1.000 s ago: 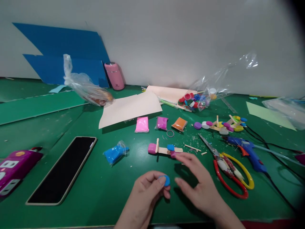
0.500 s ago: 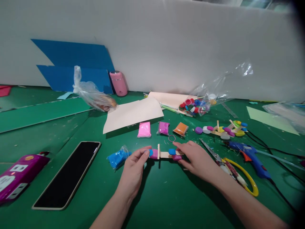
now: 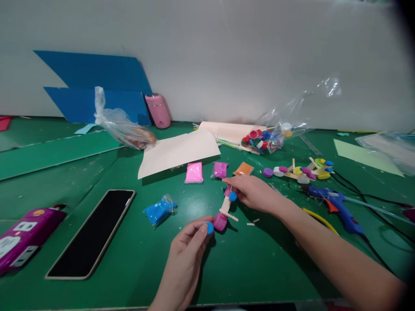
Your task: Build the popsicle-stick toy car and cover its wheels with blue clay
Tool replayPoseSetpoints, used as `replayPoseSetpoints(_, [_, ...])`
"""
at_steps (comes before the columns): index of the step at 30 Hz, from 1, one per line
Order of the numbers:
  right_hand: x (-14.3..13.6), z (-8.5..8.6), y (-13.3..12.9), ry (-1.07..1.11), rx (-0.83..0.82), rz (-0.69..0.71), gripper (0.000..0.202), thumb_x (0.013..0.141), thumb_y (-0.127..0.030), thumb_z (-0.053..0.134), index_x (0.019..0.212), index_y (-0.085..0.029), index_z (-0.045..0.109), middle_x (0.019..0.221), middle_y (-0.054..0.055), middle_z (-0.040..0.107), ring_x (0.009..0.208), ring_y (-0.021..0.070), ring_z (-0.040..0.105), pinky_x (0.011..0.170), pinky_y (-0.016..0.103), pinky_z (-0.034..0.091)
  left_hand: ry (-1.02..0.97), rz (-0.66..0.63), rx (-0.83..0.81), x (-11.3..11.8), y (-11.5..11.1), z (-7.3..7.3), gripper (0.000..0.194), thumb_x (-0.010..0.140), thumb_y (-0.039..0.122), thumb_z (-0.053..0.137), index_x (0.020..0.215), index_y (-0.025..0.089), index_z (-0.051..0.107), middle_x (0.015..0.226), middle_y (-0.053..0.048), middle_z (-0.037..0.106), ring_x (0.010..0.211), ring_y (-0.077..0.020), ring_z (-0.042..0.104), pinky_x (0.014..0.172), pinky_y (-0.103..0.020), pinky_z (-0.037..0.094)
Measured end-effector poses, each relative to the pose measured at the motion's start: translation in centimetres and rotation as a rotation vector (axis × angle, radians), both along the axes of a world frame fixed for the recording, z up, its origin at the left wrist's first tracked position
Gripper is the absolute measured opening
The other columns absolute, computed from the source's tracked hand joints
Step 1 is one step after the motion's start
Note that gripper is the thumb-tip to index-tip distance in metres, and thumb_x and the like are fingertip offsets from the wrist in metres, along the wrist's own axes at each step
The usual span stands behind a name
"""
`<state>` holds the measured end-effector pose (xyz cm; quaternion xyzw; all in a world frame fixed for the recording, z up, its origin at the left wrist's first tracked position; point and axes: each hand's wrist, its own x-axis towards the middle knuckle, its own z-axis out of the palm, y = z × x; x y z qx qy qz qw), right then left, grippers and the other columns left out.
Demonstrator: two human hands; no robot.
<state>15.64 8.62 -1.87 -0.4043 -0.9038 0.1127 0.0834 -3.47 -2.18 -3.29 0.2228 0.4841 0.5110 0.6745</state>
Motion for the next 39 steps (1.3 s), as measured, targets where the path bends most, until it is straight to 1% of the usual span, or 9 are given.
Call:
replayPoseSetpoints(8, [-1.3, 0.8, 0.9, -0.028, 0.001, 0.066, 0.051, 0.073, -0.003, 0.047, 0.122, -0.019, 0.047, 0.119, 0.006, 0.056, 0.101, 0.0211, 0.053, 0.082, 0.033, 0.041, -0.041, 0.059, -0.085, 0.9, -0.3, -0.2, 0.016, 0.067, 0.027, 0.067, 0.077, 0.014, 0.068, 0.096, -0.007, 0.064, 0.088, -0.0167, 0.055, 0.083, -0.028, 0.043])
replayPoseSetpoints(17, [-0.7, 0.8, 0.7, 0.005, 0.023, 0.018, 0.056, 0.07, -0.002, 0.045, 0.122, -0.02, 0.046, 0.118, 0.005, 0.056, 0.105, 0.0184, 0.051, 0.084, 0.03, 0.042, -0.038, 0.061, -0.088, 0.8, -0.2, -0.5, 0.016, 0.068, 0.027, 0.067, 0.076, 0.013, 0.067, 0.098, -0.008, 0.063, 0.09, -0.0177, 0.055, 0.083, -0.03, 0.043])
replayPoseSetpoints(20, [1.0, 1.3, -0.4, 0.029, 0.062, -0.113, 0.055, 0.071, -0.004, 0.045, 0.121, -0.025, 0.047, 0.118, 0.002, 0.055, 0.104, 0.0167, 0.053, 0.083, 0.028, 0.043, -0.033, 0.053, -0.088, 0.6, 0.0, -0.4, 0.018, 0.068, 0.028, 0.066, 0.078, 0.013, 0.067, 0.097, -0.008, 0.064, 0.091, -0.0184, 0.055, 0.086, -0.031, 0.042])
replayPoseSetpoints(22, [3.2, 1.4, -1.6, 0.052, 0.112, -0.278, 0.048, 0.074, -0.009, 0.046, 0.119, -0.026, 0.048, 0.117, 0.001, 0.056, 0.103, 0.0167, 0.053, 0.083, 0.028, 0.043, -0.018, 0.056, -0.081, 0.3, 0.2, -0.3, 0.019, 0.068, 0.029, 0.066, 0.079, 0.013, 0.067, 0.092, -0.008, 0.066, 0.09, -0.0183, 0.056, 0.086, -0.03, 0.041])
replayPoseSetpoints(26, [10.0, 0.9, -5.3, 0.095, 0.254, -0.782, 0.035, 0.081, -0.026, 0.041, 0.115, -0.019, 0.047, 0.106, 0.008, 0.06, 0.088, 0.0195, 0.059, 0.073, 0.031, 0.047, 0.007, 0.088, -0.064, -0.3, 1.0, -0.5, 0.017, 0.064, 0.029, 0.07, 0.072, 0.014, 0.067, 0.073, -0.004, 0.067, 0.077, -0.0153, 0.059, 0.073, -0.024, 0.046])
replayPoseSetpoints(28, [13.7, 0.2, -7.3, 0.079, 0.301, -1.029, 0.035, 0.08, -0.031, 0.041, 0.109, -0.014, 0.05, 0.095, 0.013, 0.062, 0.081, 0.0243, 0.06, 0.066, 0.036, 0.048, 0.009, 0.105, -0.052, -0.6, 1.4, -0.5, 0.018, 0.062, 0.029, 0.071, 0.072, 0.014, 0.067, 0.065, -0.002, 0.065, 0.067, -0.0129, 0.058, 0.065, -0.022, 0.047])
replayPoseSetpoints(30, [16.7, -0.8, -8.9, 0.048, 0.297, -1.186, 0.038, 0.075, -0.035, 0.046, 0.103, -0.01, 0.052, 0.092, 0.018, 0.061, 0.082, 0.0297, 0.059, 0.062, 0.039, 0.047, 0.004, 0.121, -0.044, -0.8, 1.8, -0.6, 0.02, 0.061, 0.028, 0.073, 0.073, 0.014, 0.067, 0.059, 0.0, 0.062, 0.06, -0.011, 0.056, 0.061, -0.021, 0.047])
replayPoseSetpoints(35, [20.2, -3.0, -10.4, 0.035, 0.118, -1.215, 0.039, 0.066, -0.035, 0.054, 0.098, -0.011, 0.054, 0.086, 0.015, 0.063, 0.074, 0.0268, 0.062, 0.059, 0.033, 0.048, -0.026, 0.126, -0.037, -1.0, 2.0, -0.7, 0.022, 0.058, 0.026, 0.074, 0.075, 0.012, 0.068, 0.055, 0.0, 0.061, 0.057, -0.0103, 0.056, 0.06, -0.02, 0.047])
replayPoseSetpoints(39, [20.5, -3.0, -10.6, 0.092, 0.066, -1.169, 0.026, 0.071, -0.039, 0.051, 0.086, -0.019, 0.06, 0.068, 0.01, 0.064, 0.053, 0.022, 0.061, 0.048, 0.031, 0.044, -0.04, 0.111, -0.009, -1.1, 1.7, -0.9, 0.017, 0.062, 0.024, 0.072, 0.076, 0.014, 0.067, 0.057, 0.0, 0.063, 0.059, -0.0108, 0.057, 0.063, -0.022, 0.047])
